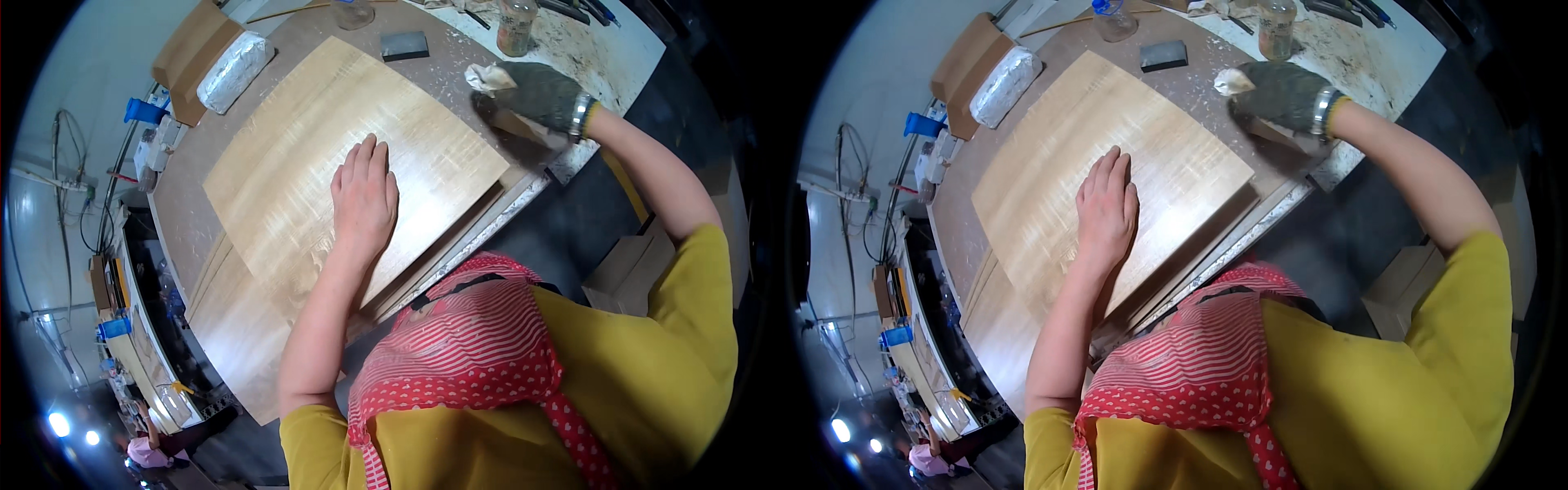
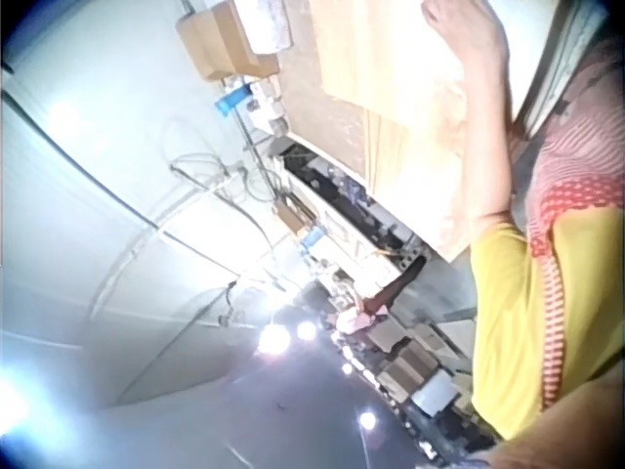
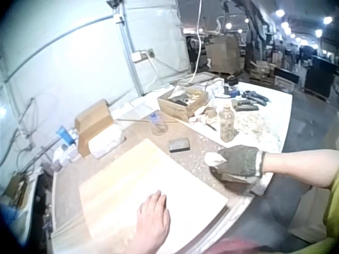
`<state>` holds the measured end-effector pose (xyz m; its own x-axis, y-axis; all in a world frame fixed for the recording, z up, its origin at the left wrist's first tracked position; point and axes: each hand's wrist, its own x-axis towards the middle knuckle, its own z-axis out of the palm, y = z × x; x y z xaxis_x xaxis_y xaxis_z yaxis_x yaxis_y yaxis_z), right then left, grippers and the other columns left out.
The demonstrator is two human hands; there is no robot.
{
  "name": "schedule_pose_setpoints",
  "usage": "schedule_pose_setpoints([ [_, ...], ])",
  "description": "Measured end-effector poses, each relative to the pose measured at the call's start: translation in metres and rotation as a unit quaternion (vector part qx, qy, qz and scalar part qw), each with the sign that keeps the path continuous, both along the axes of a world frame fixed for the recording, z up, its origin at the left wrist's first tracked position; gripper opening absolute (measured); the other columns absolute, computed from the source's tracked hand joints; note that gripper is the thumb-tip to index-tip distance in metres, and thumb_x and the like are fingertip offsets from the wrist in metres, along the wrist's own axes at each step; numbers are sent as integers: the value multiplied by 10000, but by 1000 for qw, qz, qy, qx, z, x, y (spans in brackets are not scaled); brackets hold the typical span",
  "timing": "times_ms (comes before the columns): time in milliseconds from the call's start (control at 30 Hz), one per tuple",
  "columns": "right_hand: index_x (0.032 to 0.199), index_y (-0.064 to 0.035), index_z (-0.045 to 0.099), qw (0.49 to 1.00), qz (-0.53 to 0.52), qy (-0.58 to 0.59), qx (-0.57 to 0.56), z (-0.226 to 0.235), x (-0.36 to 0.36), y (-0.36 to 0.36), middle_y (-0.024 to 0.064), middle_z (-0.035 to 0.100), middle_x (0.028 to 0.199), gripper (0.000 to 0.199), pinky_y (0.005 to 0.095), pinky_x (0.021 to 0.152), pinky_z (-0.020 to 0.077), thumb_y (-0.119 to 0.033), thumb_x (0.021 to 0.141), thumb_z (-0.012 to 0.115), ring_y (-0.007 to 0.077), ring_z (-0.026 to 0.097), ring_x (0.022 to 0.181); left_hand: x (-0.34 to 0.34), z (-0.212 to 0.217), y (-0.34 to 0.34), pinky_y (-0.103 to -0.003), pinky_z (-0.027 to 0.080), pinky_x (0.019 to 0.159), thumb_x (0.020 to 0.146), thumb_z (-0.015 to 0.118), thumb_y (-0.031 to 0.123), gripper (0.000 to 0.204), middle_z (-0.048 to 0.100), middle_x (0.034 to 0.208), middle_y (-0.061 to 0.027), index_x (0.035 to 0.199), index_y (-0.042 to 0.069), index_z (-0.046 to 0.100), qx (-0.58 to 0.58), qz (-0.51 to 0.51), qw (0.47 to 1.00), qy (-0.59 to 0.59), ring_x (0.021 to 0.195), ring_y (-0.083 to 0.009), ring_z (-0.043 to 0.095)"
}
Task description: The person wipes the surface of a wooden board with a cloth. They repeatedly pour liquid from a bottle onto the cloth and continue wiping the board, occasionally flipping it over to clean the other side.
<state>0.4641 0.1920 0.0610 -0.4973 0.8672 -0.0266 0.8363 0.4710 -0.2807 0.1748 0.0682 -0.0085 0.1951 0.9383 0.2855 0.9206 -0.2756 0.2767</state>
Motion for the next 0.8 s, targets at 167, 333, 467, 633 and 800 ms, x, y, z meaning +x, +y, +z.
schedule_pose_setpoints([
  [167,1221,-102,579,978,183,72,76,-20,-7,-29,172,620,1117,390,430,874,501,-310,891,578,342,610,1009,6,6,17,-500,283,1080,894,585,299,566,401,1455,-177,1370,29,439,-18,43,999,17,1342,-353,365],
  [333,1179,-83,592,984,170,53,29,-43,-63,-19,163,631,1125,346,454,861,491,-320,930,552,339,620,995,8,5,18,-546,215,1118,932,519,364,640,304,1531,-178,1444,17,355,-84,40,994,61,1402,-361,288],
  [467,1147,-66,580,973,145,138,114,-62,-151,92,187,644,1096,276,432,863,473,-240,949,498,321,624,1016,10,11,22,-553,219,1115,928,526,371,648,299,1535,-168,1446,22,353,-97,32,993,61,1403,-366,285],
  [633,1049,-74,605,977,68,192,65,-62,-231,166,191,632,1091,189,462,849,467,-179,904,545,346,603,1026,5,11,22,-553,241,1107,915,557,376,661,317,1525,-155,1443,35,353,-95,38,993,49,1397,-351,303],
  [800,1043,-52,606,964,138,193,121,-72,-158,99,191,627,1086,236,441,865,481,-242,902,609,380,592,1033,4,9,21,-563,267,1094,893,597,364,667,329,1519,-144,1433,45,370,-100,25,995,15,1393,-332,320],
])
